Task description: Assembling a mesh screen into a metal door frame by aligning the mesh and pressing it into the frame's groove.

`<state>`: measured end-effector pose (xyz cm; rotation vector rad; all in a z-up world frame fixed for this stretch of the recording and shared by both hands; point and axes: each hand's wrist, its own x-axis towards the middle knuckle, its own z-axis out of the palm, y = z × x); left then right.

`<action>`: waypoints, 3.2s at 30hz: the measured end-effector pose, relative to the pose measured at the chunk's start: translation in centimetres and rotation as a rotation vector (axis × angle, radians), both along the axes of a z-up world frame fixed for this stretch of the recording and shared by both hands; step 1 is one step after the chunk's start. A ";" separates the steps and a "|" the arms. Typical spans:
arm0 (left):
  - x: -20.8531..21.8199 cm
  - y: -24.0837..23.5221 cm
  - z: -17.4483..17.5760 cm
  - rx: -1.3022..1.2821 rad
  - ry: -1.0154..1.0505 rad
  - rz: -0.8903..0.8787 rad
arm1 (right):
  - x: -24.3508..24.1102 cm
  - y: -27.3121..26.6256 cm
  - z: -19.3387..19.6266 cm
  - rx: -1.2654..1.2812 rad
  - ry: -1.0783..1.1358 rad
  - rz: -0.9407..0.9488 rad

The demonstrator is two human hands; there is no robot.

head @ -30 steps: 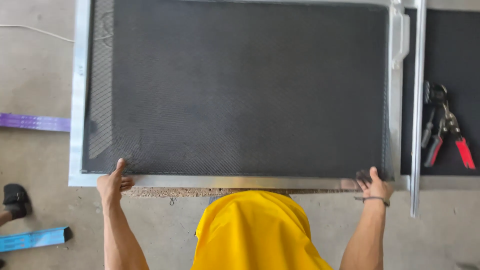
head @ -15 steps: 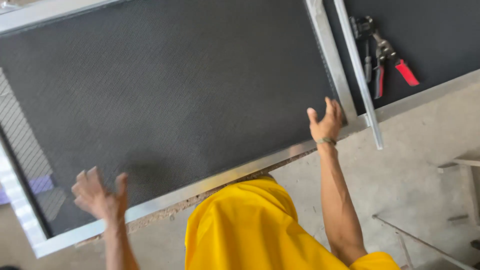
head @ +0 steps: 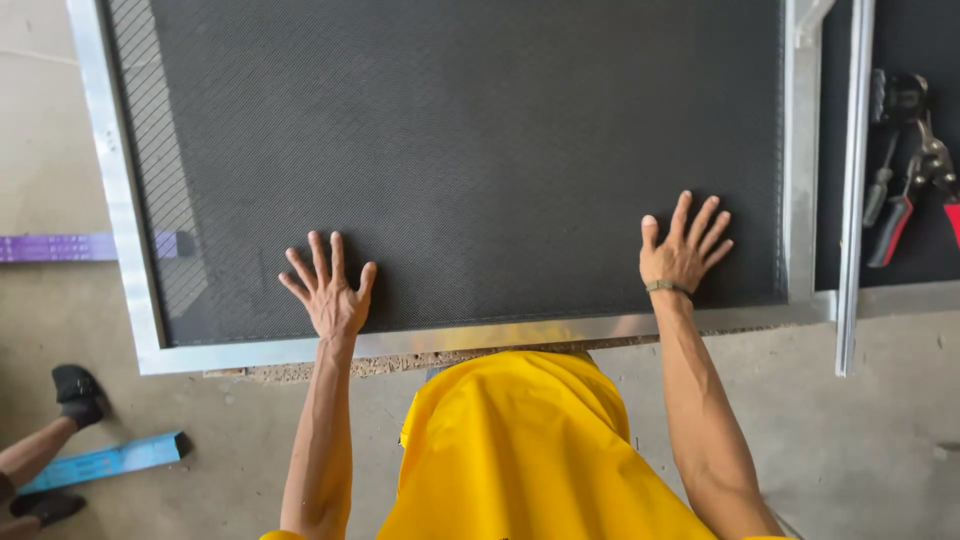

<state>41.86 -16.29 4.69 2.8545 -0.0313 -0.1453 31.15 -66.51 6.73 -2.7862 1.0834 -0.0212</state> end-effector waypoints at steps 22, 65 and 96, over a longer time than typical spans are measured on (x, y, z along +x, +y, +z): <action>0.0 -0.2 -0.1 -0.037 -0.077 -0.232 | -0.9 -3.0 -1.5 -0.126 -0.073 0.191; -2.9 -7.9 0.2 -0.079 -0.070 -0.297 | 3.1 -2.5 -0.1 0.022 -0.140 0.080; 4.6 -16.1 3.2 -0.176 -0.213 -0.395 | 8.3 -4.4 -0.1 -0.095 -0.176 0.098</action>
